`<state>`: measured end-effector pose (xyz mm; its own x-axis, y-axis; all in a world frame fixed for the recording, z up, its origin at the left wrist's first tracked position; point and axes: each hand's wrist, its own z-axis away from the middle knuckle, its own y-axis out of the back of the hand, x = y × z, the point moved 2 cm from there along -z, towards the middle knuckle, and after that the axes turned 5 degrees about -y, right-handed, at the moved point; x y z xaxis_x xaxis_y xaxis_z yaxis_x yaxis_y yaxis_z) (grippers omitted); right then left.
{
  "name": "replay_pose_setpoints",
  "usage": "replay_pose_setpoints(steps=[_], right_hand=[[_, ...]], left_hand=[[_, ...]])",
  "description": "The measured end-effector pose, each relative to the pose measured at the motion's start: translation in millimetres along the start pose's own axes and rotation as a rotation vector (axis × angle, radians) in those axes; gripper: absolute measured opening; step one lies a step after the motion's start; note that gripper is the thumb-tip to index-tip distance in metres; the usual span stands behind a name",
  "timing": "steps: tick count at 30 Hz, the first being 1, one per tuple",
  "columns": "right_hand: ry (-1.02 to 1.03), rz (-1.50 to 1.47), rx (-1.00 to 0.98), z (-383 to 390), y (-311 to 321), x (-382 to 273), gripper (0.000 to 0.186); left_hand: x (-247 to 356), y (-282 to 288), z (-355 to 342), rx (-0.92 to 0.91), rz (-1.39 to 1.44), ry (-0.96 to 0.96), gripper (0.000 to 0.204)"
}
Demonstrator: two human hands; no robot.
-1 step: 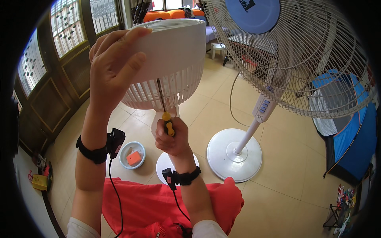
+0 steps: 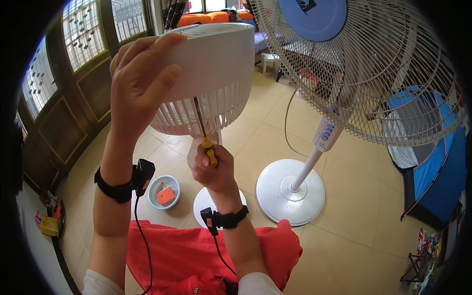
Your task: The person wipes a table with a cloth, places a sponge in a basin of water, and then uses a screwdriver to manipulate a screw on the housing of a floor fan.
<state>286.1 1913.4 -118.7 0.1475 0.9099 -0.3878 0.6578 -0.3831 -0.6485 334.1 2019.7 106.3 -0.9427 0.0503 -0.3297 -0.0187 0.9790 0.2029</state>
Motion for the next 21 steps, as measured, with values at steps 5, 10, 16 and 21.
replay_pose_setpoints(steps=[5, 10, 16, 21], right_hand=[[0.067, 0.049, 0.076, 3, 3, -4, 0.043], [0.125, 0.223, 0.193, 3, 0, -3, 0.042], [0.333, 0.477, 0.36, 2, -7, 0, 0.038], [0.706, 0.872, 0.668, -2, -12, 17, 0.04]], left_hand=[[-3, 3, 0, -0.021, 0.025, 0.028, 0.031], [-1, 3, -2, -0.102, 0.051, 0.044, 0.035], [-3, 2, -1, -0.099, 0.025, 0.033, 0.035], [-2, 2, -1, -0.103, -0.007, 0.025, 0.036]])
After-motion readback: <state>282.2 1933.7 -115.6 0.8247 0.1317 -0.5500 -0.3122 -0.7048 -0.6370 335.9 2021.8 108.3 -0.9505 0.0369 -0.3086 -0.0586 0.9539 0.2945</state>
